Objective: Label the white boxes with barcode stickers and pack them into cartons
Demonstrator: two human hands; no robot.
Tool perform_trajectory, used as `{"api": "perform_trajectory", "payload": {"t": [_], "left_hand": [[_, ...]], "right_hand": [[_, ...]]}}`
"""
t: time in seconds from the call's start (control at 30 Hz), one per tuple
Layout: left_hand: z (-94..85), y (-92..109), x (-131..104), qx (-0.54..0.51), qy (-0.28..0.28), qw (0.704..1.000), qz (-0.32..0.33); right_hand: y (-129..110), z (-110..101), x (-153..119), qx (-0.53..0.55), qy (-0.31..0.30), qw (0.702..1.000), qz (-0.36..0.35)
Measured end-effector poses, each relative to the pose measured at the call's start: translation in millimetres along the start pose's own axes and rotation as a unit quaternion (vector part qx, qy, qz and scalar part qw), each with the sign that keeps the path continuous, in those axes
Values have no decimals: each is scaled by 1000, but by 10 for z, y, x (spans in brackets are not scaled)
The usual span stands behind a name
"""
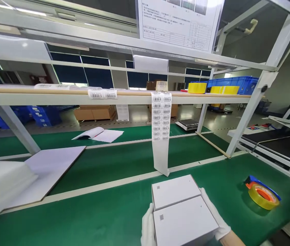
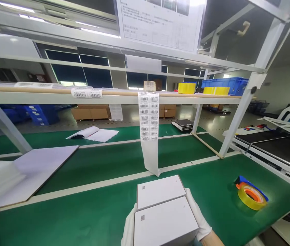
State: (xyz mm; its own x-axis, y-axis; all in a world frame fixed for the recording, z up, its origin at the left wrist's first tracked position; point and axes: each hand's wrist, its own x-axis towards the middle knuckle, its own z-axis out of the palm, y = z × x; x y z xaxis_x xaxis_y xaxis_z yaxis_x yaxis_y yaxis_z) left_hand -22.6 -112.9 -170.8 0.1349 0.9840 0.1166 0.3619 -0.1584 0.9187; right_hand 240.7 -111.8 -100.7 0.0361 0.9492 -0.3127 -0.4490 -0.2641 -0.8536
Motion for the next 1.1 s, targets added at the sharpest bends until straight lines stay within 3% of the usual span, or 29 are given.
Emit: {"api": "perform_trajectory", "payload": {"t": [0.1, 0.17, 0.27, 0.37, 0.43, 0.5, 0.6, 0.7, 0.83, 0.97, 1.1], "left_hand": [[360, -47, -24, -45, 57, 996, -42], [396, -52, 68, -81, 101, 987, -94], [52, 116, 451, -95, 151, 978, -109], [-516, 535, 1110, -43, 165, 985, 9], [-784, 872, 1612, -26, 147, 986, 70], [-872, 1159, 2059, -24, 111, 985, 133], [-757, 1413, 2463, -55, 34, 976, 210], [-592, 1510, 2504, -92, -17, 962, 258], [-519, 1605, 2292, -117, -21, 958, 262], [-535, 1733, 2151, -129, -20, 960, 249], [-559, 1804, 2104, -146, -33, 958, 244]], "right_hand": [[-83, -317, 83, -54, 26, 997, -40], [-99, -480, 166, -78, 27, 994, -67], [-163, -662, 295, -97, 54, 983, -144], [-308, -733, 363, -114, 80, 962, -236], [-421, -689, 360, -143, 83, 948, -272], [-525, -579, 339, -170, 81, 937, -293], [-663, -362, 322, -221, 70, 919, -320], [-839, -132, 309, -303, 73, 889, -336], [-1178, 283, 262, -399, 83, 823, -394], [-1466, 810, 349, -444, 65, 705, -549], [-1557, 1199, 629, -445, 52, 593, -669]]}}
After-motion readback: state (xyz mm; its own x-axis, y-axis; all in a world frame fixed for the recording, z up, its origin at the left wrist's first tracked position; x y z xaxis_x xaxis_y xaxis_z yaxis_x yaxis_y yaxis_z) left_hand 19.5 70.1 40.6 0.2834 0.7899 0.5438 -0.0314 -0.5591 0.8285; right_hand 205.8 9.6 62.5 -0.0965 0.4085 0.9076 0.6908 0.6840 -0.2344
